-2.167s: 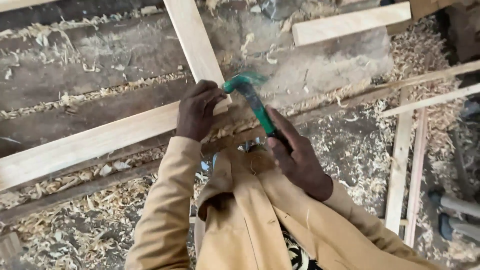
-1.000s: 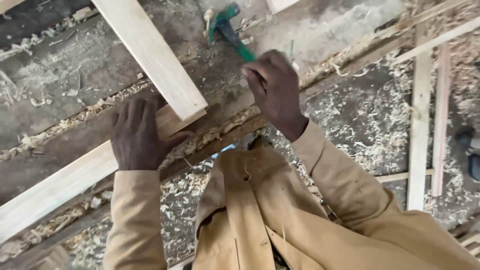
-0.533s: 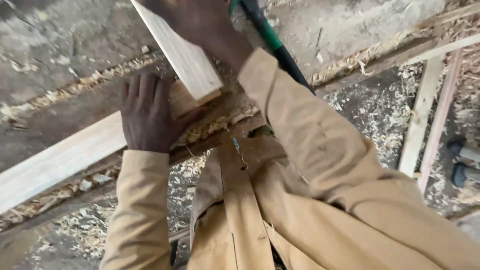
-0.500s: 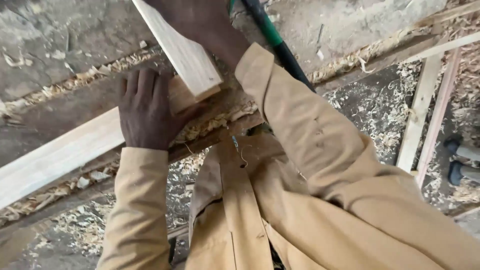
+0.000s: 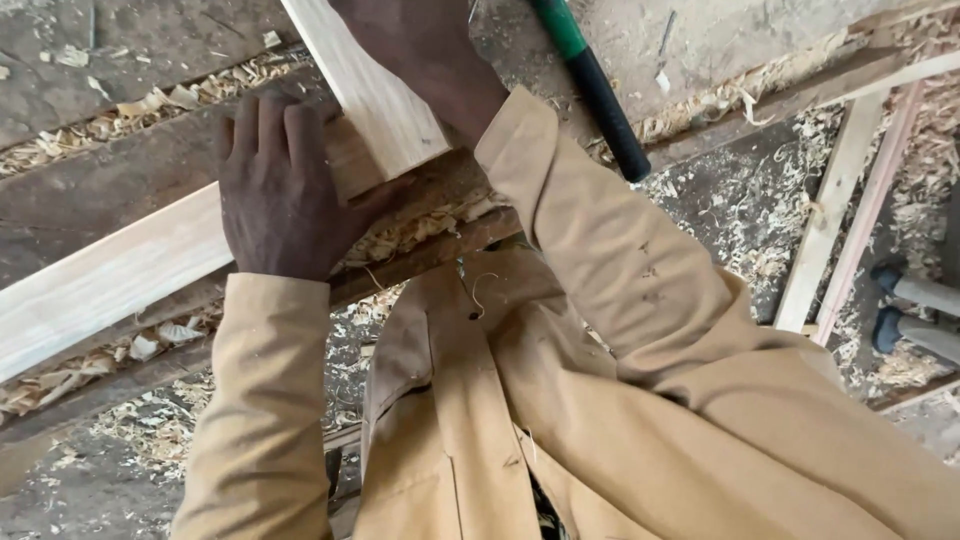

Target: Assembling a wooden frame by aligning wood pieces and hammering nails into the joints.

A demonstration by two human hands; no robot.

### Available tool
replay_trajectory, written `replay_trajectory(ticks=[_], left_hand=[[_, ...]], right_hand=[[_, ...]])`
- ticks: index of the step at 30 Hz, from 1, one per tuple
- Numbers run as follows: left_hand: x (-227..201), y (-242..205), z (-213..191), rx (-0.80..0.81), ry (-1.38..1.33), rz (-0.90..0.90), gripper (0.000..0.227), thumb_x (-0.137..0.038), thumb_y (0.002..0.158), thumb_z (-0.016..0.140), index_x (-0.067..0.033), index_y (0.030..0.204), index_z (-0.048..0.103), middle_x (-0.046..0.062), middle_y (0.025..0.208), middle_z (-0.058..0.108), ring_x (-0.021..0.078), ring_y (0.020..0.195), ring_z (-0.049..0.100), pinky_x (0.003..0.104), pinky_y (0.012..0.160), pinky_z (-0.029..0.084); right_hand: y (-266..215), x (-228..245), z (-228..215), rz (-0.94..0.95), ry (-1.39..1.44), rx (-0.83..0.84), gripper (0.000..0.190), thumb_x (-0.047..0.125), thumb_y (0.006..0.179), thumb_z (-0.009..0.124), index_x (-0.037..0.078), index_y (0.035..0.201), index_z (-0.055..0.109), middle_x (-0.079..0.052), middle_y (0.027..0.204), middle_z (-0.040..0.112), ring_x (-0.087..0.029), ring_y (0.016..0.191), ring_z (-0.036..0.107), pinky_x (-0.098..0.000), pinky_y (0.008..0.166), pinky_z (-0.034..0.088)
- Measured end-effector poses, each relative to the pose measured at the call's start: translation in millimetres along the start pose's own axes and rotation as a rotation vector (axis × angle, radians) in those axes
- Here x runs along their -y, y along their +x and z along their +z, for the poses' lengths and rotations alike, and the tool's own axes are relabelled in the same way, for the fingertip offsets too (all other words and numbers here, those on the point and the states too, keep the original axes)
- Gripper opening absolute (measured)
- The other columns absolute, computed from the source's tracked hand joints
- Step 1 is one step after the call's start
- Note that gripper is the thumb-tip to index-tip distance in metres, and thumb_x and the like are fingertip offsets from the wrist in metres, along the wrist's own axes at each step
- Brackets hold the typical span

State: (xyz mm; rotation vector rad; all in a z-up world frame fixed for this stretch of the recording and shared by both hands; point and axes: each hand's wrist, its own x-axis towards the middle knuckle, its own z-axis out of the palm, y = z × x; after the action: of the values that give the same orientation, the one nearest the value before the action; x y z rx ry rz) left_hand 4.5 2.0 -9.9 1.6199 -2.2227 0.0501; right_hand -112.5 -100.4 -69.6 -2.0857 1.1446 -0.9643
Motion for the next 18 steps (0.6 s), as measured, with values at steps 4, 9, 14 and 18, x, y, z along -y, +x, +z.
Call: replay_trajectory(ticks=[4,9,14,18], left_hand=[[0,-2,-1,0.069,0.121,0.01,0.079,-0.064,0.066,0.09,-0.0043,0.094,0.047,0.012,0.091,0.052,0.0263,0.081,0.047,0.037,0.075,0.039],[3,1,2,0.031,-0.005,0.03,0.076,-0.063,0.075,0.087,-0.0022,0.098,0.048,0.014,0.096,0.051,0.0277,0.087,0.05,0.039,0.076,0.041],[-2,2,3,0.078,-0.058,-0.024,0.08,-0.067,0.079,0.073,-0.0013,0.111,0.042,0.016,0.1,0.052,0.028,0.089,0.05,0.041,0.081,0.042],[6,-3,5,0.104,0.009,0.105,0.09,-0.058,0.086,0.087,-0.0146,0.142,0.032,0.014,0.101,0.053,0.0258,0.091,0.047,0.039,0.076,0.04]], right_hand=[[-23,-42,19,0.009,-0.008,-0.026,0.047,0.059,0.085,0.034,0.014,0.092,0.043,0.001,0.06,0.047,-0.008,0.047,0.04,-0.0298,0.043,0.025],[-23,-21,14,0.013,-0.032,-0.072,0.045,0.059,0.084,0.033,0.014,0.085,0.042,0.002,0.056,0.045,-0.008,0.044,0.039,-0.0297,0.041,0.024],[-9,3,14,0.041,-0.05,-0.117,0.045,0.058,0.083,0.032,0.015,0.078,0.042,0.002,0.052,0.043,-0.007,0.041,0.039,-0.0295,0.038,0.023],[-1,4,17,0.051,-0.06,-0.155,0.045,0.058,0.082,0.031,0.015,0.073,0.041,0.003,0.048,0.042,-0.007,0.039,0.039,-0.0294,0.037,0.023]])
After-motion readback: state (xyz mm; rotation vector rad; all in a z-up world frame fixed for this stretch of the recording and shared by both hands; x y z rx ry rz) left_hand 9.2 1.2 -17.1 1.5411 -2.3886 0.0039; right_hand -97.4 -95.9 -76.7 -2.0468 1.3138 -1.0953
